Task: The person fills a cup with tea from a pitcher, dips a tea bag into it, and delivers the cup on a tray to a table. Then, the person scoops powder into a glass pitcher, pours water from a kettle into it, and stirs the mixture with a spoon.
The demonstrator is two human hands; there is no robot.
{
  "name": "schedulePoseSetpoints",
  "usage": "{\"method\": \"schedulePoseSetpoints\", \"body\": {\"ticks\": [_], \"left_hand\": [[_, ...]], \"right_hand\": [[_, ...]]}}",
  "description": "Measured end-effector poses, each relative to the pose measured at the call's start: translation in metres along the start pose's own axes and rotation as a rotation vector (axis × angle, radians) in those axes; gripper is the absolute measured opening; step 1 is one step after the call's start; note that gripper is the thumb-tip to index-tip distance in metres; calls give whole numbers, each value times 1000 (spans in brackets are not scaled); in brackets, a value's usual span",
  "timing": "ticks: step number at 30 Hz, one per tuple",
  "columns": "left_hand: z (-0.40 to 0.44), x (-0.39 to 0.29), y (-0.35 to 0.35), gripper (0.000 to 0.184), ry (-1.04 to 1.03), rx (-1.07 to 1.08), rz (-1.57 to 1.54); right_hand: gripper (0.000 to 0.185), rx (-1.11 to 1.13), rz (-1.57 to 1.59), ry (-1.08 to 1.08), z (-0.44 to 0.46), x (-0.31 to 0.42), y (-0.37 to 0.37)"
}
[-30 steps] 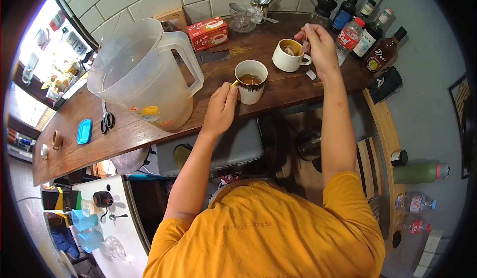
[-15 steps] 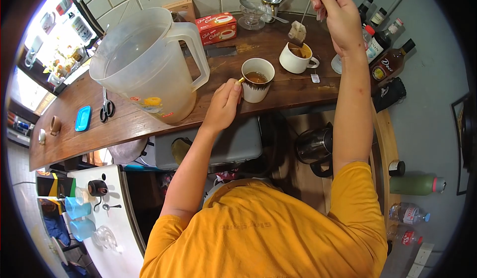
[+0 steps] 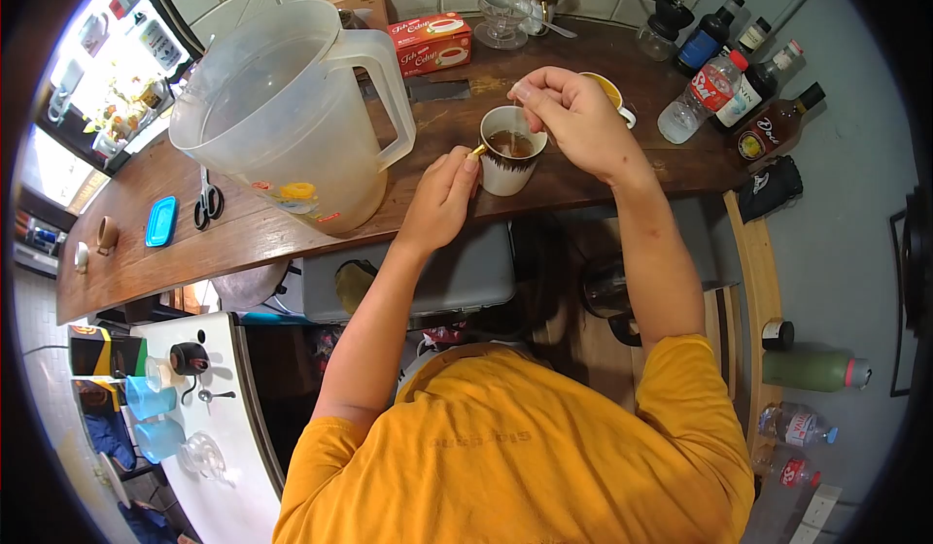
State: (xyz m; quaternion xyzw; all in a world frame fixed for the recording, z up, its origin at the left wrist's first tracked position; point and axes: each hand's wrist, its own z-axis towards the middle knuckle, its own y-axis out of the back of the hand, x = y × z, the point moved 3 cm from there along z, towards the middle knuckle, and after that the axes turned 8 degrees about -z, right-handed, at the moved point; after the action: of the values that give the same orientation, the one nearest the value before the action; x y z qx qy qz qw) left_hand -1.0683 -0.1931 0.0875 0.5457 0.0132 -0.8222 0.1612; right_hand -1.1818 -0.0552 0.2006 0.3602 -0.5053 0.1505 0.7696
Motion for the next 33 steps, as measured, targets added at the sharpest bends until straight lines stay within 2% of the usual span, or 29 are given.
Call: {"method": "schedulePoseSetpoints", "body": {"ticks": [3, 5, 9, 11, 13, 18, 28, 32, 33], "left_hand": [[0, 1, 0, 36, 0, 14, 23], [0, 1, -1, 36, -4, 18, 28], [0, 1, -1, 37, -14, 20, 12], [1, 0, -1, 37, -14, 16, 13], [1, 0, -1, 33, 0, -9, -10], [1, 3, -1, 37, -21, 12, 23], [0, 1, -1, 32, 12, -14, -23], [0, 0, -1, 32, 15, -17, -8], [1, 1, -1, 30, 11, -20, -23]], "right_hand": [[21, -10, -34, -6, 2, 19, 7], [23, -43, -2, 153, 5, 41, 15], [25, -11, -72, 61, 5, 74, 26], [25, -29, -87, 68, 10, 75, 29], [23, -56, -115, 178, 16, 75, 32], [18, -76, -97, 89, 11, 90, 36], [19, -70, -77, 123, 2, 90, 33], [22, -13, -113, 193, 1, 54, 28], [22, 32, -172, 93, 0, 46, 25]]}}
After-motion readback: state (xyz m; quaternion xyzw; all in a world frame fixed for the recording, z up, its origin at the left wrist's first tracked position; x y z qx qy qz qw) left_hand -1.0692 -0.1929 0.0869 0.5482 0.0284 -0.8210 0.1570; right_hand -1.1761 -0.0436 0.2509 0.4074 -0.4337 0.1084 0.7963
